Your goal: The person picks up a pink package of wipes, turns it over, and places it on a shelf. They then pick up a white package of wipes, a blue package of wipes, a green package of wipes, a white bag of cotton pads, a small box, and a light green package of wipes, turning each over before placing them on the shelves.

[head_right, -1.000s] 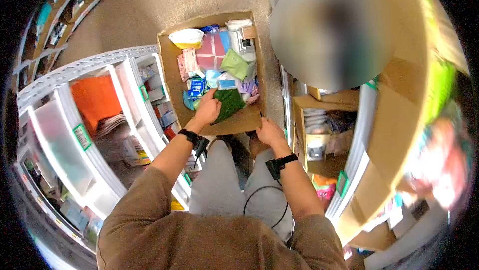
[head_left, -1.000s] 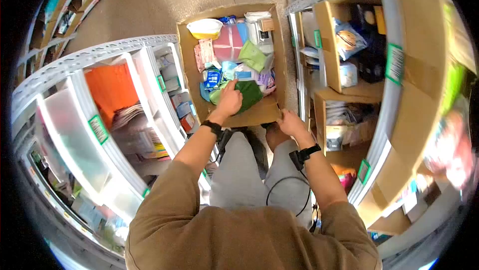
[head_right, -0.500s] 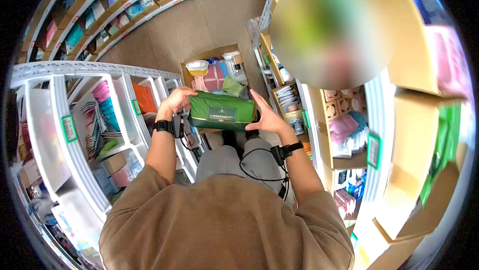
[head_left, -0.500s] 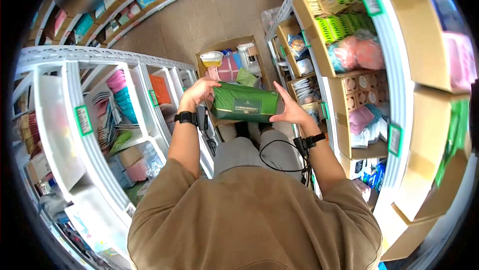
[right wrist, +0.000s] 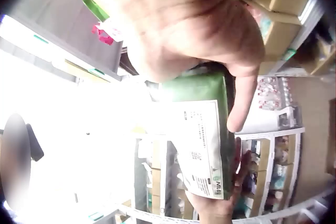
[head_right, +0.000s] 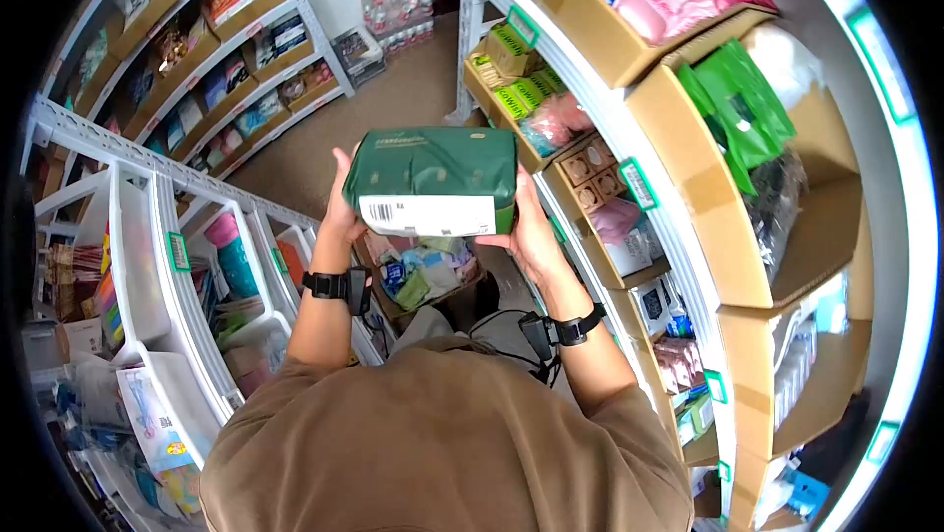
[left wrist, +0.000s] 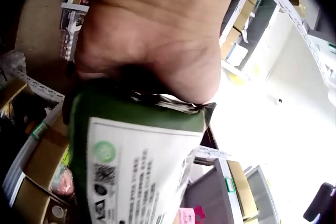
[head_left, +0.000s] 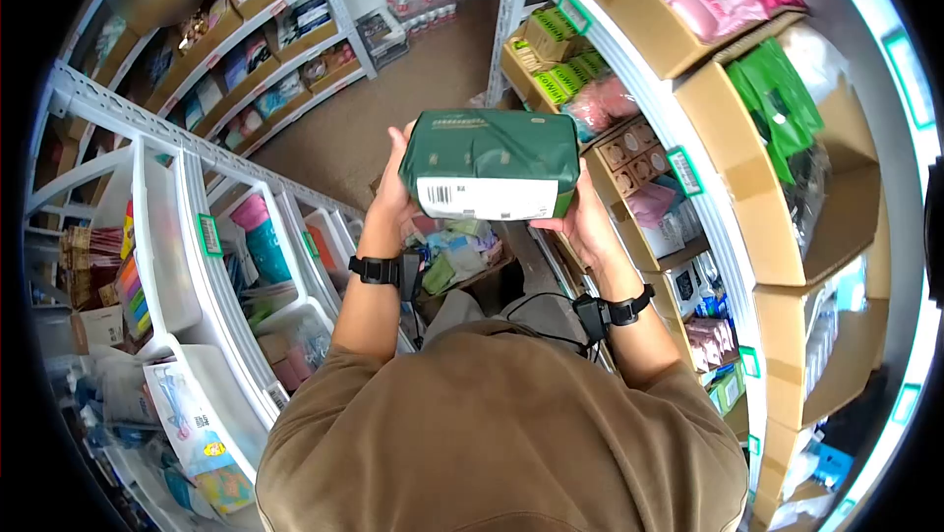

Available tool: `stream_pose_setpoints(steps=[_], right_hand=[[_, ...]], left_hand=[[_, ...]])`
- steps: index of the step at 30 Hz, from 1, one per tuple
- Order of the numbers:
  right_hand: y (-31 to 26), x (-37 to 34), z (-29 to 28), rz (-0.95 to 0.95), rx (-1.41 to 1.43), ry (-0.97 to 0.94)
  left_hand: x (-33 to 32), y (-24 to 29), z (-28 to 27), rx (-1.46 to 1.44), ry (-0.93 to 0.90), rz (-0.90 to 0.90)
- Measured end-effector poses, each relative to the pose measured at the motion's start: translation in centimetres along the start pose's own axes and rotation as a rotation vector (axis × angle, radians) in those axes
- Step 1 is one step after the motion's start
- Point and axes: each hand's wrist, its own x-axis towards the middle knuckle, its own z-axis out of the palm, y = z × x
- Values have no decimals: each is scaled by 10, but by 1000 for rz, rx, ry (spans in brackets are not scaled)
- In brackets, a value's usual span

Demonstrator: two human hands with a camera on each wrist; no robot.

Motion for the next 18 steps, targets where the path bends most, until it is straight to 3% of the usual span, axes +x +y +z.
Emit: stream_pose_setpoints(steps=[3,7,9,11,13,14,15,17,18], right_hand=[[-15,-22,-2,17,31,27],[-28,-54,0,-46,92,52],[-26,-66,-4,-165,4,26],[-24,-77,-11,-275,-13,-35],[-18,-77,-15,-530,-156,2],[-18,-80,-19,-589,-209,6],[-28,-89,-12,-673,-282,65],[-43,-112,1,-912,-399,166],[-60,-116,-8,-1312,-894,215]], left_hand=[[-8,10,23,150,-254,266],[-21,27,46,407,-348,385],[-29,38,54,670,-374,440],[-37,47,61,695,-372,528],[-45,56,69,698,-407,637],[-47,57,74,487,-476,581],[-59,53,90,153,-412,381],[-61,55,111,30,-559,434],[-43,45,104,286,-573,511]])
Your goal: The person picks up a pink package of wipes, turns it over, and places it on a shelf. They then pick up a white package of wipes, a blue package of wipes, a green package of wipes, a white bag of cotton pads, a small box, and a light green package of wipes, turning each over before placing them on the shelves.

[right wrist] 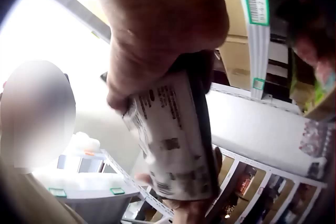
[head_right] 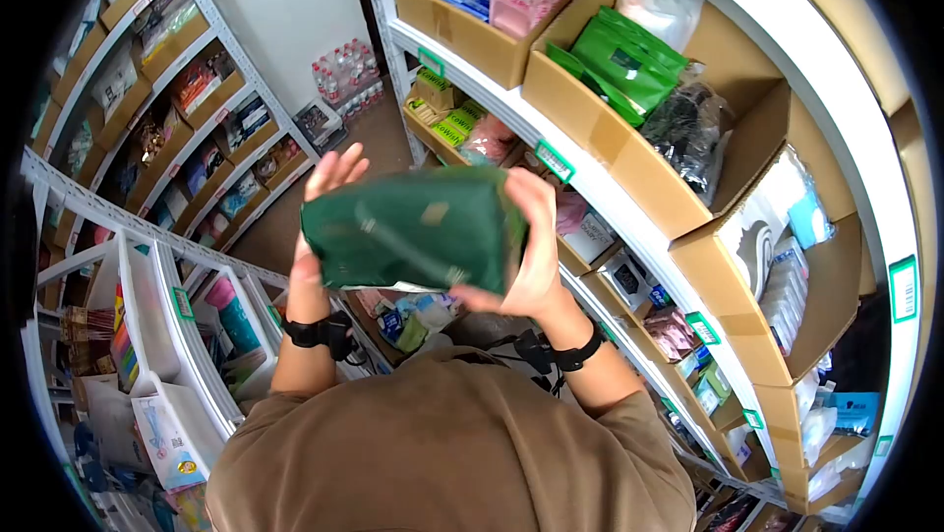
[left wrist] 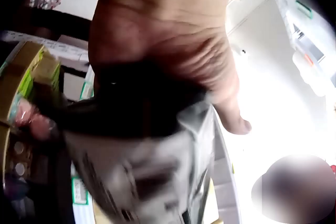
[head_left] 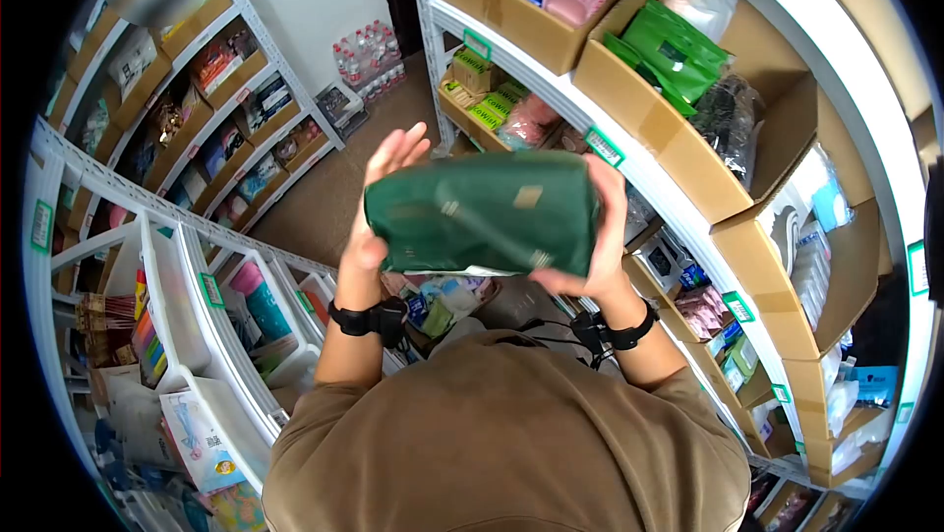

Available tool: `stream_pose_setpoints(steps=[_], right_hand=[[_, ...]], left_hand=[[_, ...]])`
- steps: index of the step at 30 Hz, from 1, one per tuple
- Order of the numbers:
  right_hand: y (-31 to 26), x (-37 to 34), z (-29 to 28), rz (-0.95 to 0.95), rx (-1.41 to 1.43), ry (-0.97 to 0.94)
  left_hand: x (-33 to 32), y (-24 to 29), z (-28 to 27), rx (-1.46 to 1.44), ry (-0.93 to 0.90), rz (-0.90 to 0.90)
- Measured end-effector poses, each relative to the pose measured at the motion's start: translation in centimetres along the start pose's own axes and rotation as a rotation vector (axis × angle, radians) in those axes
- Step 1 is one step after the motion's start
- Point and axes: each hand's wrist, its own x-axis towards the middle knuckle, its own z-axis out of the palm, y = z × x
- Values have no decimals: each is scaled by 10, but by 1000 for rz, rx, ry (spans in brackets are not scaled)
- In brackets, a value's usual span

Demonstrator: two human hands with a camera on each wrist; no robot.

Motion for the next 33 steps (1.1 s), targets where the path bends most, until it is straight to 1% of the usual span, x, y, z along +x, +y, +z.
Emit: stream_pose_setpoints(steps=[1,3,4,5,6,7,9,10,11,13,14,16,17,20,22,23,25,28,30,31,33], right_hand=[[-9,6,-3,-208,-78,73],[17,-9,-7,-488,-58,111],[30,-3,-14,-635,23,48],[28,-4,-22,-638,-23,38],[25,-5,-31,-605,-47,22],[24,-6,-40,-576,-72,5],[22,-16,-49,-413,-121,3],[20,-18,-55,-336,-77,-49],[18,-14,-62,-331,-45,-70],[13,-16,-75,-296,78,-64],[11,-15,-82,-294,67,-59],[2,-15,-98,-316,189,-55],[-6,-17,-107,-229,172,-21],[-12,-35,-136,-160,-70,47],[-17,-45,-157,-250,-26,107],[-23,-48,-171,-235,-83,131],[-37,-52,-197,-214,-42,93],[-47,-72,-215,-183,-156,168],[-57,-88,-222,-140,-273,261],[-63,-99,-228,-113,-325,285],[-85,-110,-231,-59,-424,347]], left_hand=[[4,5,19,69,85,-81],[-15,-27,21,-435,145,-280],[-20,-38,22,-431,139,-279],[-24,-46,22,-602,74,-319],[-23,-49,25,-772,6,-358],[-21,-51,26,-767,-3,-355],[-21,-53,32,-662,42,-259],[-20,-55,33,-563,112,-251],[-18,-58,38,-563,109,-248],[-12,-61,50,-377,243,-263],[-8,-65,57,-337,259,-274],[6,-63,77,-314,227,-281],[13,-59,89,-320,190,-280],[39,-38,137,-372,29,-252],[58,-23,170,-434,-79,-232],[67,-18,186,-466,-136,-227],[84,-14,216,-542,-250,-215],[94,-17,244,-625,-378,-252],[97,-23,253,-416,-409,-374],[103,-36,245,-441,-471,-396],[117,-76,218,-120,-757,-214]])
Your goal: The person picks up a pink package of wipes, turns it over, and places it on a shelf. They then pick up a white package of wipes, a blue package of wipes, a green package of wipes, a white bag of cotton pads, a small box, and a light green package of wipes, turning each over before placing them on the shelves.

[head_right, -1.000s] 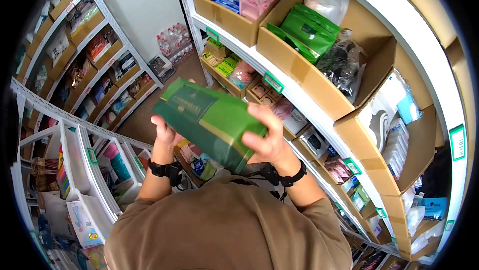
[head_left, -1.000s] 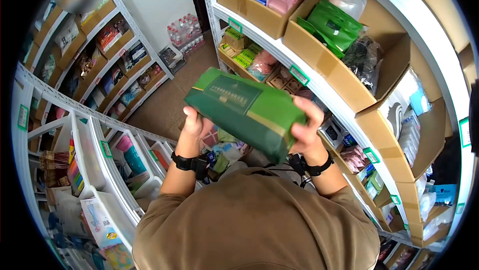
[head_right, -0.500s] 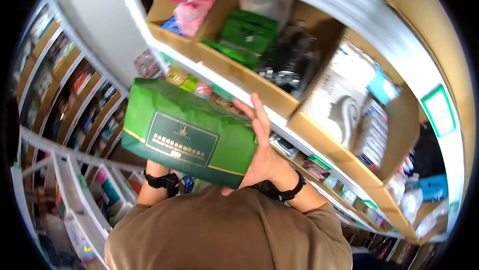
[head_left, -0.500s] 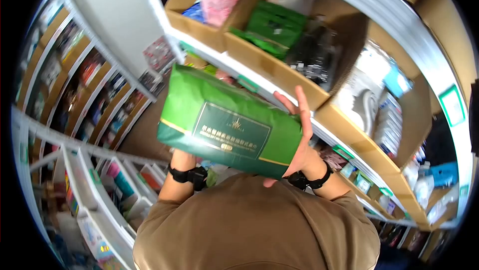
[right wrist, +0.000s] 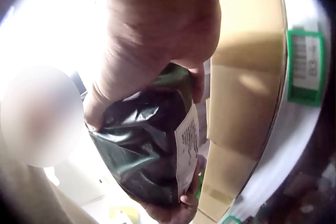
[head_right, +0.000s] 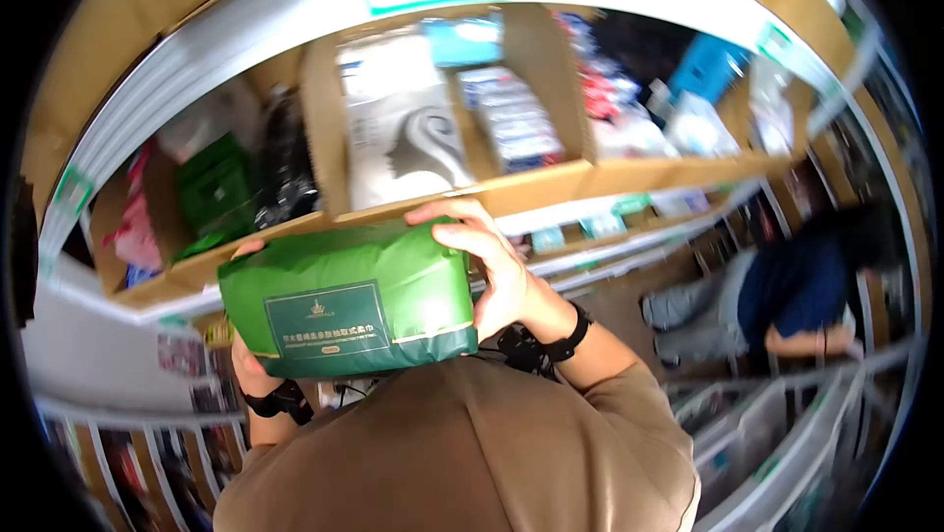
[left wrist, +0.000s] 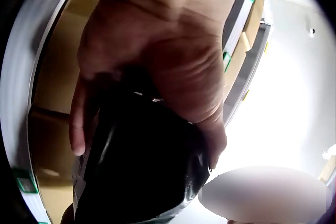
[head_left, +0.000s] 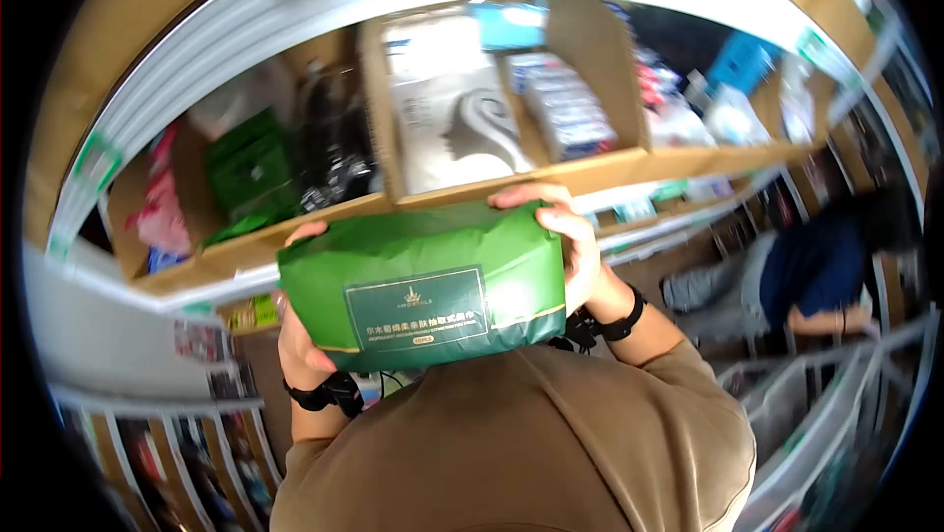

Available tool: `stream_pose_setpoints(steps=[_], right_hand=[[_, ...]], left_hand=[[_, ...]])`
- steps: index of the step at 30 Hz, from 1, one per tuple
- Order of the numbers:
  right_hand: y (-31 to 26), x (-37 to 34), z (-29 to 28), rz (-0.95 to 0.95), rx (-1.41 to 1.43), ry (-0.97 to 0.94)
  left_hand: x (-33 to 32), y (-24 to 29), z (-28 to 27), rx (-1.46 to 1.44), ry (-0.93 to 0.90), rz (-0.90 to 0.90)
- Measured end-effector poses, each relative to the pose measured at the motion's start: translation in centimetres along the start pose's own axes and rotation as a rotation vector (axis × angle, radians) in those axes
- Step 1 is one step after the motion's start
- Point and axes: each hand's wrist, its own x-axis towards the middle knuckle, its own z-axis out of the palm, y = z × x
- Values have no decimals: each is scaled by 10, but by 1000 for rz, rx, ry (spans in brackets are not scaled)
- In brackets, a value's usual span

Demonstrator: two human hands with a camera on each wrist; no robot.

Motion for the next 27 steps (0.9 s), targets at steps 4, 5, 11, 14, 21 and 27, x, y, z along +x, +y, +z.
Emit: stream_pose_setpoints(steps=[4,5,11,14,21,27], right_hand=[[-31,-12,-20,95,-90,47],[-28,-24,-22,71,-21,93],[-66,-64,-36,164,-75,318],[-95,-68,-31,368,-178,697],[-122,-59,3,650,237,1309],[-123,-54,-2,483,340,1578]], left_hand=[[9,-35,-3,-51,-172,-138],[13,-40,4,-71,-214,-149],[38,-17,70,-335,-310,-97],[58,-38,94,-308,-468,-50],[71,-39,189,-555,-571,84],[67,-48,241,-557,-680,174]])
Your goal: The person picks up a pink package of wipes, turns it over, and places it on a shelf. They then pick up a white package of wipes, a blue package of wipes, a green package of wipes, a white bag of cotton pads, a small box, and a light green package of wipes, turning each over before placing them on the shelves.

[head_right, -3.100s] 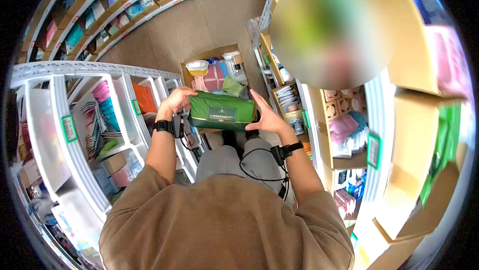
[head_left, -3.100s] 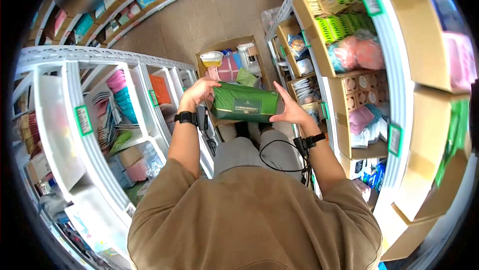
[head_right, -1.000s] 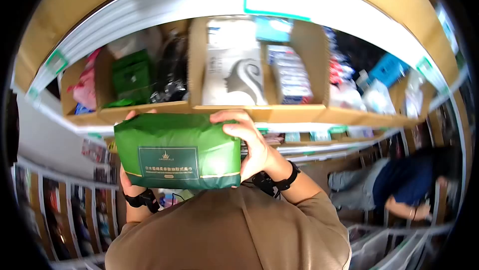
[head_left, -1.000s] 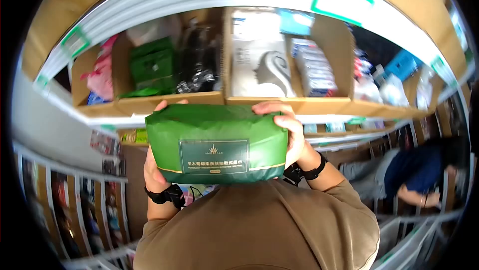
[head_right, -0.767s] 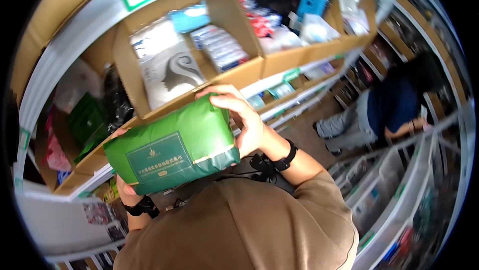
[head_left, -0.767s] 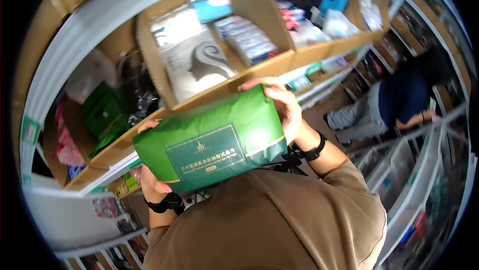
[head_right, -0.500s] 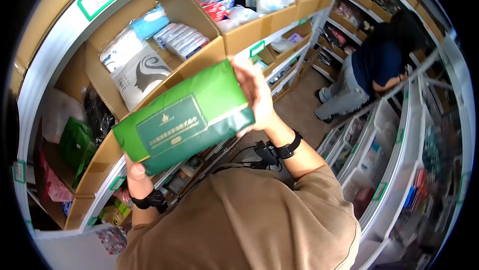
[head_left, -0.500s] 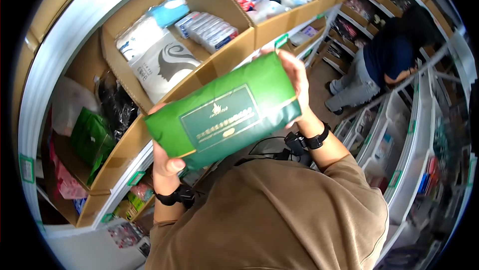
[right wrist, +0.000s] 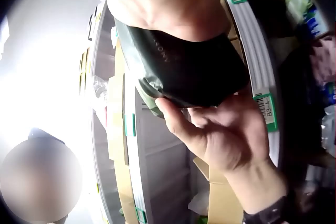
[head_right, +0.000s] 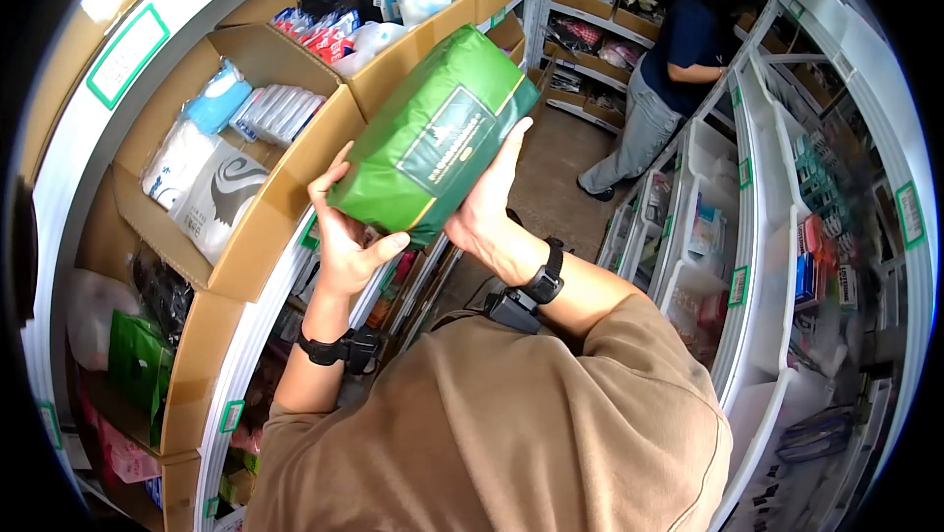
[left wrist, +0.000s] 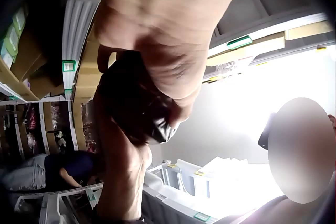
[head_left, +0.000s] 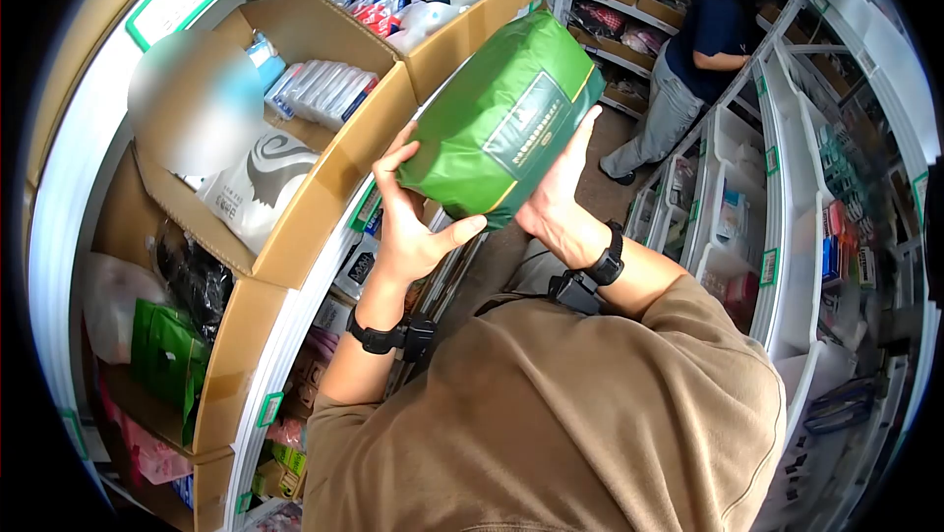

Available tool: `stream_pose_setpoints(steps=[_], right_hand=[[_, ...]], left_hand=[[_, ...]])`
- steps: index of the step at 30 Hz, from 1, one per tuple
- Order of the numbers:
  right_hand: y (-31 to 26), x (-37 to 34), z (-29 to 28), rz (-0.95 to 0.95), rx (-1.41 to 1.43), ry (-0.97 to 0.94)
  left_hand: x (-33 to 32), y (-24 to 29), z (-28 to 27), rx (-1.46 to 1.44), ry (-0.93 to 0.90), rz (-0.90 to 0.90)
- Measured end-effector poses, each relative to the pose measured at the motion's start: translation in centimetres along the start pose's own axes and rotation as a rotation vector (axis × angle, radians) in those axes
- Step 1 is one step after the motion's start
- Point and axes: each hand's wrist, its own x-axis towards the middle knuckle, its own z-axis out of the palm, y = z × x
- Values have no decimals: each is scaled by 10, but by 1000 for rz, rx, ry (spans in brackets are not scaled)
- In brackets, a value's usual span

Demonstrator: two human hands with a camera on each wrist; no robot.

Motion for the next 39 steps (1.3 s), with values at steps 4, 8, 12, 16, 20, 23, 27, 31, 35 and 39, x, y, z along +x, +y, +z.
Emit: stream_pose_setpoints(steps=[4,8,12,16,20,23,27,31,35,39], right_hand=[[-8,29,-16,-2,61,-24],[-16,63,-39,24,93,-85],[-32,112,-75,2,124,-166],[-56,170,-126,80,14,-267],[-73,253,-183,243,24,-339],[-89,296,-217,312,-22,-254],[-107,350,-255,402,-134,-262],[-117,396,-274,487,-569,-361],[-93,461,-296,213,-1177,-409],[-29,550,-338,440,-1278,211]], left_hand=[[19,-10,-2,46,-131,33],[40,-15,10,225,-159,5],[70,-59,9,424,-294,51],[113,-83,46,519,-269,-315],[181,-161,94,741,-361,-515],[206,-215,115,646,-311,-595],[238,-273,123,256,25,-750],[253,-301,126,239,137,-825],[244,-312,114,214,217,-893],[245,-311,104,363,-14,-956]])
